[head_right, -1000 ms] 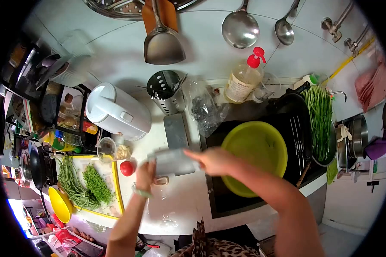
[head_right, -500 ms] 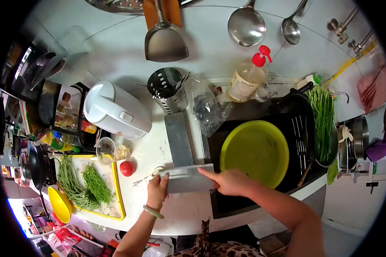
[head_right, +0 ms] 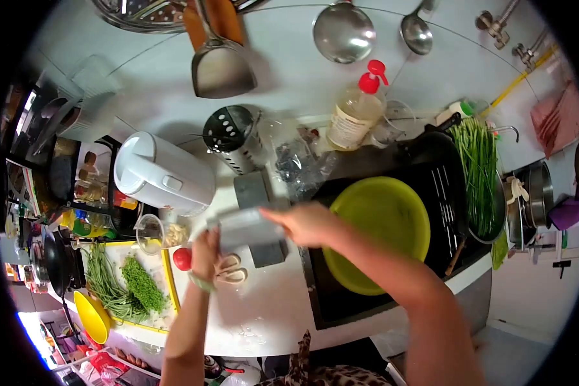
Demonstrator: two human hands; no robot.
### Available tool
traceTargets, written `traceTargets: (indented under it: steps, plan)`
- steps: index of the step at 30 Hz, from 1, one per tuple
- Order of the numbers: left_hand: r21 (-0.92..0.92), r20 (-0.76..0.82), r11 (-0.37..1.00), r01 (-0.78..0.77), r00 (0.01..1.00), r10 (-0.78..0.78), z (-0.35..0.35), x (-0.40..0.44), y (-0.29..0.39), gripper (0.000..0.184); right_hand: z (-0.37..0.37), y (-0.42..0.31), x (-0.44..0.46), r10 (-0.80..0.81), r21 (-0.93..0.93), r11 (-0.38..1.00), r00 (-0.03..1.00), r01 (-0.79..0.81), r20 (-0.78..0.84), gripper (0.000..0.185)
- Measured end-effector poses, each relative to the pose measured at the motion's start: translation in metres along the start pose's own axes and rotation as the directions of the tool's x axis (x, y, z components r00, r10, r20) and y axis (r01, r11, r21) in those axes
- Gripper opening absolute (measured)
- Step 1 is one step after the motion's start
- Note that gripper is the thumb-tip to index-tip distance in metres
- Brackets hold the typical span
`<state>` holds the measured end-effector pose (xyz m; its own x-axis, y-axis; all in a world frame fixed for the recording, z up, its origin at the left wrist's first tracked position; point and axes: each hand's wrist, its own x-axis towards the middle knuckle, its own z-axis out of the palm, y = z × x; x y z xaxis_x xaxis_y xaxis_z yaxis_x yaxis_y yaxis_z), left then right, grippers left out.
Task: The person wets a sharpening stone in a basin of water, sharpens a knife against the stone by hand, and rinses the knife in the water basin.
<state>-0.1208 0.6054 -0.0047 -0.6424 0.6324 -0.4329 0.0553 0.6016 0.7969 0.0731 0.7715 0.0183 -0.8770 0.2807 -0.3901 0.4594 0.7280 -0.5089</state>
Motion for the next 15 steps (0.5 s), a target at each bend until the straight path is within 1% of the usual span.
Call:
traceTargets:
  steps: [1,2,4,5,6,8,9,10,11,12,14,15]
  plan:
    - [-0.003,-0.018,0.999,0.039,0.999,-0.039,-0.004,0.017,0.020,0.037,-0.004,0.008,0.014,-0.082,0.018,0.996,0.992,0.084,-0.096,0.066]
    - [0.049,-0.004,0.998,0.039,0.999,-0.039,-0.008,0.023,0.013,0.037,-0.004,0.010,0.015,-0.079,0.135,0.987,0.994,0.089,-0.071,0.067]
    - [0.157,0.010,0.983,-0.098,0.995,0.098,-0.006,0.000,-0.034,0.038,0.006,-0.007,-0.010,0.064,0.043,0.997,0.989,-0.071,0.137,0.070]
    - [0.131,0.012,0.991,-0.003,1.000,0.001,-0.002,-0.034,-0.031,0.035,0.028,-0.005,-0.029,0.002,0.139,0.990,0.992,-0.019,0.125,0.073]
    - [0.106,0.013,0.990,0.094,0.995,-0.096,0.002,-0.067,-0.029,0.035,0.027,-0.022,-0.050,0.061,0.064,0.995,0.954,-0.083,0.293,0.076]
    - [-0.051,0.008,0.985,0.167,0.986,-0.166,0.009,-0.093,-0.035,0.037,0.032,-0.025,-0.063,-0.062,0.170,0.985,0.967,0.020,0.246,0.078]
    - [-0.042,-0.013,0.991,0.129,0.991,-0.130,0.006,-0.078,-0.036,0.035,0.021,-0.024,-0.049,0.012,0.093,0.994,0.932,-0.049,0.362,0.079]
    - [-0.031,-0.028,0.996,0.080,0.996,-0.081,0.000,-0.054,-0.037,0.034,0.025,-0.010,-0.025,-0.060,0.025,0.998,0.977,0.056,0.204,0.079]
    - [-0.029,-0.038,0.999,0.013,0.999,-0.014,-0.007,-0.024,-0.027,0.034,0.008,-0.007,-0.002,-0.042,-0.004,0.999,0.987,0.043,0.153,0.077]
    - [-0.014,-0.042,0.998,-0.064,0.997,0.064,-0.012,0.004,-0.019,0.036,0.001,0.000,0.019,-0.123,0.022,0.992,0.992,0.123,0.014,0.075]
    - [0.016,-0.050,0.999,0.052,0.997,-0.051,-0.016,0.009,-0.005,0.040,-0.004,-0.003,0.016,-0.129,0.073,0.989,0.992,0.129,0.004,0.074]
    - [0.091,-0.035,0.996,0.001,0.999,0.002,-0.015,-0.005,-0.015,0.040,0.009,-0.003,0.004,-0.120,0.090,0.989,0.992,0.115,0.050,0.074]
